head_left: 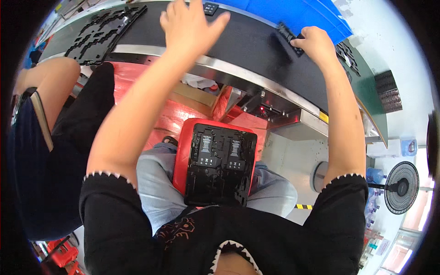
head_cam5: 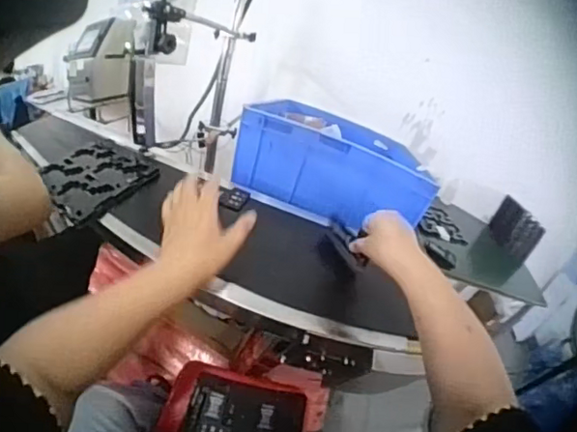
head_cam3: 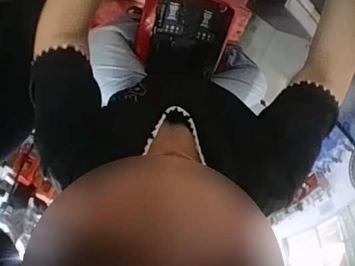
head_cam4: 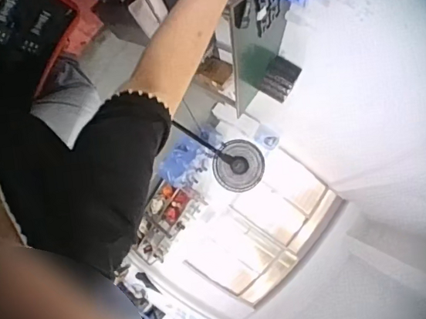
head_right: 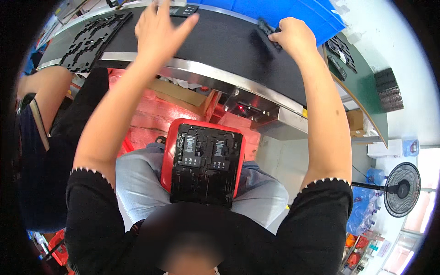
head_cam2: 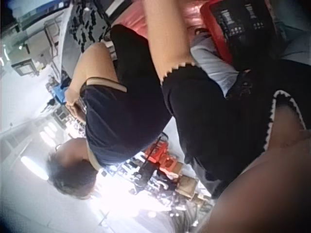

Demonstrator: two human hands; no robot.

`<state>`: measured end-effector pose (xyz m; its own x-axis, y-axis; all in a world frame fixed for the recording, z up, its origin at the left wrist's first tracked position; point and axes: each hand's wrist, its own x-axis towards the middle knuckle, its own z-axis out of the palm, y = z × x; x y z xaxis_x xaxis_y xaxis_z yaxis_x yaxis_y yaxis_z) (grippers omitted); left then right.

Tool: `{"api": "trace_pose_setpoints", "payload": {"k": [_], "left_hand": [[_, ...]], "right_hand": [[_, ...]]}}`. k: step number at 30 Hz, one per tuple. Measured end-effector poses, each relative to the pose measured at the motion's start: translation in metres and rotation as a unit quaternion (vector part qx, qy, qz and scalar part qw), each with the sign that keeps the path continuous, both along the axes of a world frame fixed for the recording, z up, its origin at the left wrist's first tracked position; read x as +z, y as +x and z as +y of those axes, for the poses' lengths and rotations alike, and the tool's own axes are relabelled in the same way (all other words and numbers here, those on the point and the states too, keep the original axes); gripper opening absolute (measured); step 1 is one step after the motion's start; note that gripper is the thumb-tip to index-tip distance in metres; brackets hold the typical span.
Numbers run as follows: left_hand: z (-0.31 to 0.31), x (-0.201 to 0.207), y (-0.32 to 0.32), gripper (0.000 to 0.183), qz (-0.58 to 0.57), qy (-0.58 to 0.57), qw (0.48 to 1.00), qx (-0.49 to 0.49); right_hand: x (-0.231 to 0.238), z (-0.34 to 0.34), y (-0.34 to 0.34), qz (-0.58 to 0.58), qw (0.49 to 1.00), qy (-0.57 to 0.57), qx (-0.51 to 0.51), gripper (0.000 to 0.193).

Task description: Assembling electronic components by placing them into a plastic housing and managing parts from a conveyor belt.

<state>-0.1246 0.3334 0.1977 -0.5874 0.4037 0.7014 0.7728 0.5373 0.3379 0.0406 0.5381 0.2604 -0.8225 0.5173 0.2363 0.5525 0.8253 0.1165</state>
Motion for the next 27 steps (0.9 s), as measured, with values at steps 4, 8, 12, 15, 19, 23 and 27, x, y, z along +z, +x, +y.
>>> {"api": "trace_pose_setpoints", "payload": {"k": [4,8,12,15,19,23,27], "left_hand": [[0.007,0.048,-0.038,0.103,-0.35,-0.113,0.898,-0.239],[0.052,0.022,-0.027,0.073,-0.193,-0.246,0.948,0.055],[0.023,0.057,-0.042,0.069,-0.396,-0.262,0.811,-0.342],[-0.003,0.022,0.053,0.072,-0.125,-0.189,0.965,-0.13],[-0.104,-0.043,0.105,0.076,0.029,-0.05,0.952,-0.3],[-0.2,-0.094,0.154,0.092,-0.093,-0.211,0.889,-0.395],[-0.235,-0.146,0.174,0.091,-0.17,-0.253,0.864,-0.402]], "right_hand": [[-0.004,-0.078,0.067,0.146,0.984,-0.106,0.004,0.045],[-0.053,-0.167,0.129,0.115,0.915,-0.386,-0.029,0.048],[-0.157,-0.228,0.199,0.076,0.826,-0.546,-0.119,0.04],[-0.245,-0.259,0.242,0.035,0.815,-0.569,-0.102,0.038],[-0.244,-0.274,0.237,-0.078,0.827,-0.548,-0.097,0.04],[-0.241,-0.278,0.232,-0.12,0.833,-0.534,-0.075,0.045],[-0.259,-0.28,0.24,-0.111,0.819,-0.541,-0.155,0.047]]}}
